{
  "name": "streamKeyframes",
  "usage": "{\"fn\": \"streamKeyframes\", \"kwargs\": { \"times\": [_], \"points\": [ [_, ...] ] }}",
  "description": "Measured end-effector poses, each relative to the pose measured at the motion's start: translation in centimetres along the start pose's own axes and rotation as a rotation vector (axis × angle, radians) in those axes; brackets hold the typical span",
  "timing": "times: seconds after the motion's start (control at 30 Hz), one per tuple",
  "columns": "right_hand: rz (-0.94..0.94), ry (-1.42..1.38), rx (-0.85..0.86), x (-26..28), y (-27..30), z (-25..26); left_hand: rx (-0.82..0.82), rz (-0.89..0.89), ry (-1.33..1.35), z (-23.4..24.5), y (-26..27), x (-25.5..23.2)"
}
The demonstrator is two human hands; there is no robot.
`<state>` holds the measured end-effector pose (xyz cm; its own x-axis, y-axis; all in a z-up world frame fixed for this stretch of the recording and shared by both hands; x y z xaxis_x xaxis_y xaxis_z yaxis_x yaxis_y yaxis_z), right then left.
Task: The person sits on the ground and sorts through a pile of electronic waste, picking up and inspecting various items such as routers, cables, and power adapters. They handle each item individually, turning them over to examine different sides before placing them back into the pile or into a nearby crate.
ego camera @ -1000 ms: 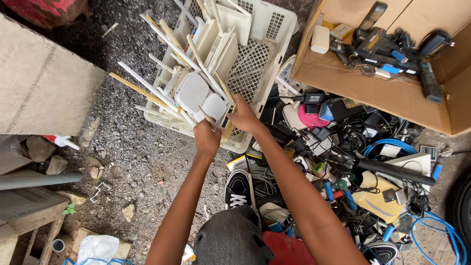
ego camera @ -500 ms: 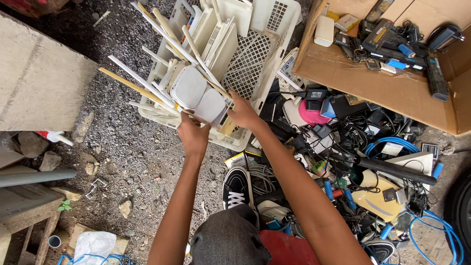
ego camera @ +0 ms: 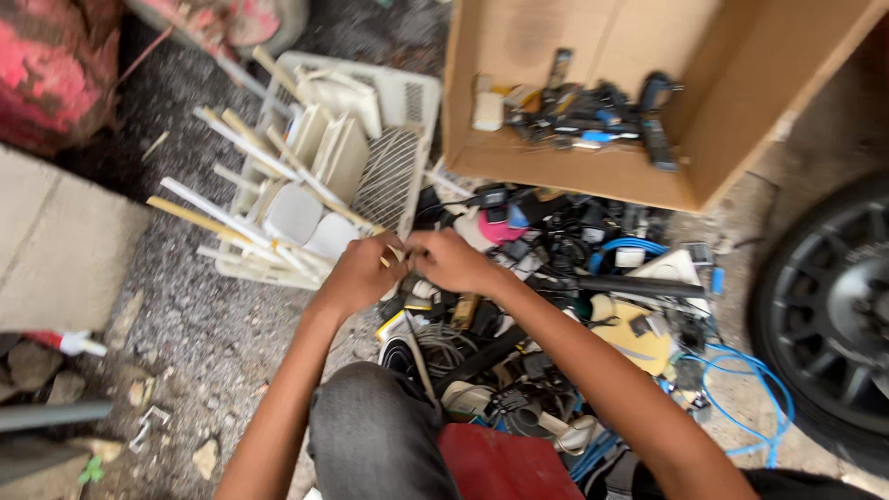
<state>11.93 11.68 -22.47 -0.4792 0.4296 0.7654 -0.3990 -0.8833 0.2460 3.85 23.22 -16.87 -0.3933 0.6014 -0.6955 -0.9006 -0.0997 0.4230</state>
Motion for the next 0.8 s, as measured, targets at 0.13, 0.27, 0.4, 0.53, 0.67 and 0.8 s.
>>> {"fn": "streamKeyframes", "kwargs": {
  "times": [0.13,0.27,0.4,0.53,0.67,0.8],
  "points": [
    [-0.021,0.015,0.003,3.3,12.2,4.9,0.459,-0.179,-0.175,-1.7,4.8,-13.8],
    [-0.037,-0.010,-0.043,5.8,22.8,9.5,0.482,-0.250,-0.360,-6.5,4.0,-19.6],
    [-0.097,-0.050,-0.116,5.2,31.1,11.7,0.462,-0.406,-0.545,-13.2,5.0,-24.9],
    [-0.159,0.016,-0.185,-0.7,35.9,12.1,0.604,-0.516,-0.439,-20.0,6.1,-28.9],
    [-0.265,0.078,-0.248,-5.5,38.6,13.3,0.674,-0.564,-0.478,-22.7,6.8,-30.6],
    [-0.390,0.100,-0.287,-12.5,39.7,14.4,0.696,-0.545,-0.564,-23.9,5.3,-29.0]
  ]
}}
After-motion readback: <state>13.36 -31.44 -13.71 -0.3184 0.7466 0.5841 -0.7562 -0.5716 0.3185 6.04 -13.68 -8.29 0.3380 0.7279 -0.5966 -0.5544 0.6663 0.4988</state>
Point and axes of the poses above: each hand's wrist, its own y-axis away from the middle knuckle, its own z-axis out of the back of the hand, x = y × z, the point moved 7 cm from there along -y, towards the middle knuckle, and after that the axes turned 10 degrees about x, right-handed, at the moved point
